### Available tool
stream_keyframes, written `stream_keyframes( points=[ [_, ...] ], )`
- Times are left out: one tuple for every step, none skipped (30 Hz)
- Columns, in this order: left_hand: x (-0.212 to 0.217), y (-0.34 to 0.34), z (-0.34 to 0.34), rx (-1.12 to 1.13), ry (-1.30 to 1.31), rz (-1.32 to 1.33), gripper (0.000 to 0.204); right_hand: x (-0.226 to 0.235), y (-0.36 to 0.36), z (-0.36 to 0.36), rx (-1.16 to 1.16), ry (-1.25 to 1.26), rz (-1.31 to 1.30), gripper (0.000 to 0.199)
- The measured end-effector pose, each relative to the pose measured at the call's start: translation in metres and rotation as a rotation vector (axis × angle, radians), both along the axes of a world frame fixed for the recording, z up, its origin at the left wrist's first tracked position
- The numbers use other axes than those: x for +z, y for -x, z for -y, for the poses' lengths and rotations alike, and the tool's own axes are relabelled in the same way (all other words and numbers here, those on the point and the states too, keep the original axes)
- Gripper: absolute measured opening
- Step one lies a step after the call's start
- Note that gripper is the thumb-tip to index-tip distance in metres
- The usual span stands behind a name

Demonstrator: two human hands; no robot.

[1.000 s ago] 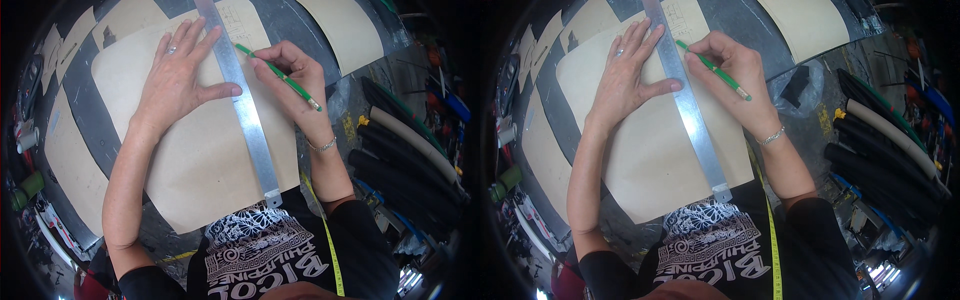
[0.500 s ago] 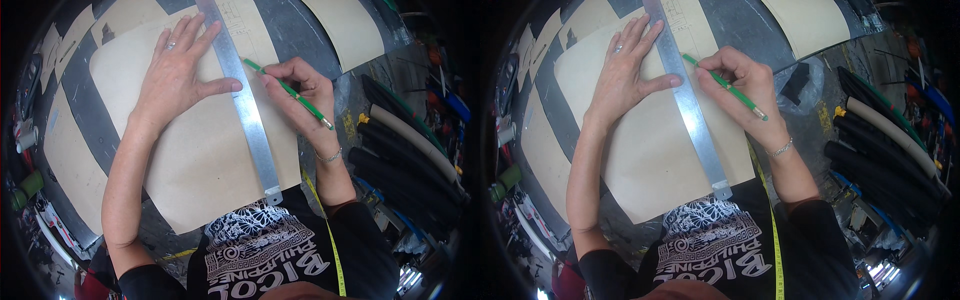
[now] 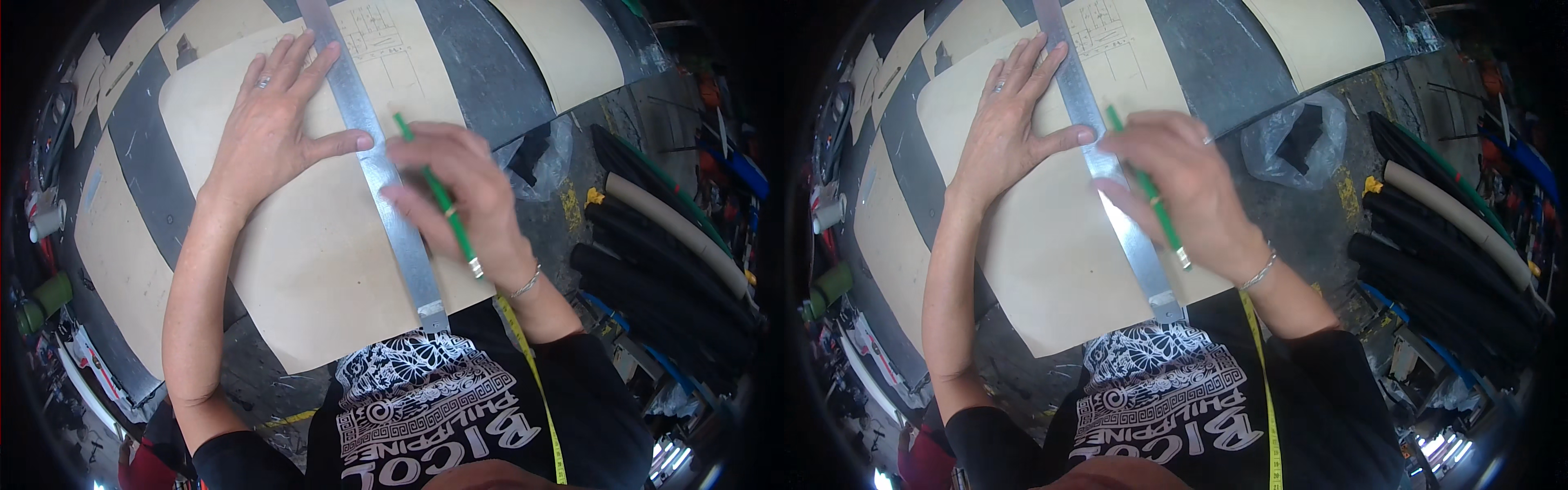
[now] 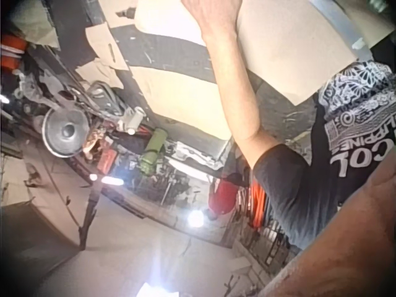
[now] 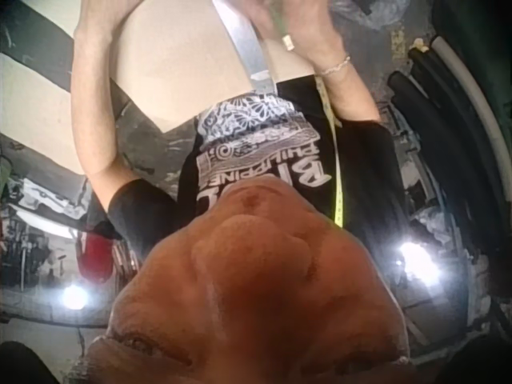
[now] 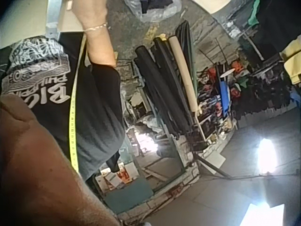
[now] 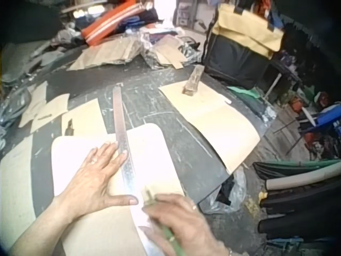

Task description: The person measures cardboard patterns with a metal ruler and a measuring tape, then marks lines and writes notes on the cardboard using a pencil.

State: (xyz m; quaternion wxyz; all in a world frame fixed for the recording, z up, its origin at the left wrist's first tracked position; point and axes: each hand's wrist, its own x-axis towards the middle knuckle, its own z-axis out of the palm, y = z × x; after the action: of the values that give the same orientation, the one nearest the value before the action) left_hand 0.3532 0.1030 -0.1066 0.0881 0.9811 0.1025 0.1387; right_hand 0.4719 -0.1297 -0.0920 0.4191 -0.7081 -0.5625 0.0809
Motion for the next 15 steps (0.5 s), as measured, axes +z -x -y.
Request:
stream_keyframes(
  points=[
    [0.000,-0.001,0.001,-0.003,0.000,0.002,0.103,-0.001,0.007,0.001,0.015,0.009,-0.012,0.040],
    [0.000,-0.002,0.001,-0.003,-0.005,0.004,0.103,-0.003,0.012,0.002,0.030,0.016,-0.023,0.042],
    [0.000,-0.003,0.001,-0.002,-0.009,0.006,0.103,-0.009,0.016,0.003,0.038,0.043,0.008,0.048],
    [0.000,-0.003,0.002,-0.005,-0.012,0.008,0.103,-0.012,0.018,0.005,0.035,0.041,0.009,0.048],
    [-0.002,-0.002,0.001,0.002,0.005,-0.020,0.105,-0.015,0.021,0.005,0.022,0.032,0.017,0.049],
    [-0.003,-0.001,0.001,0.010,0.023,-0.048,0.108,-0.018,0.022,0.005,0.008,0.024,0.024,0.050],
    [-0.003,-0.001,0.001,0.010,0.021,-0.048,0.108,-0.020,0.022,0.005,0.009,0.022,0.024,0.050],
    [-0.003,-0.001,0.001,0.006,0.036,-0.045,0.109,-0.021,0.022,0.005,0.007,0.022,0.031,0.050],
    [-0.003,0.000,0.002,0.001,0.052,-0.042,0.109,-0.021,0.022,0.005,0.006,0.023,0.039,0.051],
    [-0.003,0.000,0.001,0.002,0.052,-0.042,0.109,-0.022,0.023,0.005,0.007,0.023,0.039,0.051],
    [-0.003,0.000,0.002,0.003,0.049,-0.050,0.109,-0.021,0.024,0.004,-0.002,0.016,0.021,0.051],
    [-0.003,0.001,0.002,0.004,0.046,-0.059,0.110,-0.021,0.025,0.004,-0.012,0.009,0.003,0.051],
    [-0.004,0.001,0.001,0.007,0.047,-0.059,0.110,-0.021,0.025,0.004,-0.009,0.010,0.002,0.051],
    [-0.005,0.001,0.001,0.006,0.044,-0.059,0.110,-0.020,0.026,0.004,-0.013,0.026,0.021,0.051],
    [-0.005,0.001,0.001,0.004,0.040,-0.059,0.110,-0.019,0.027,0.004,-0.017,0.043,0.039,0.051]
  ],
)
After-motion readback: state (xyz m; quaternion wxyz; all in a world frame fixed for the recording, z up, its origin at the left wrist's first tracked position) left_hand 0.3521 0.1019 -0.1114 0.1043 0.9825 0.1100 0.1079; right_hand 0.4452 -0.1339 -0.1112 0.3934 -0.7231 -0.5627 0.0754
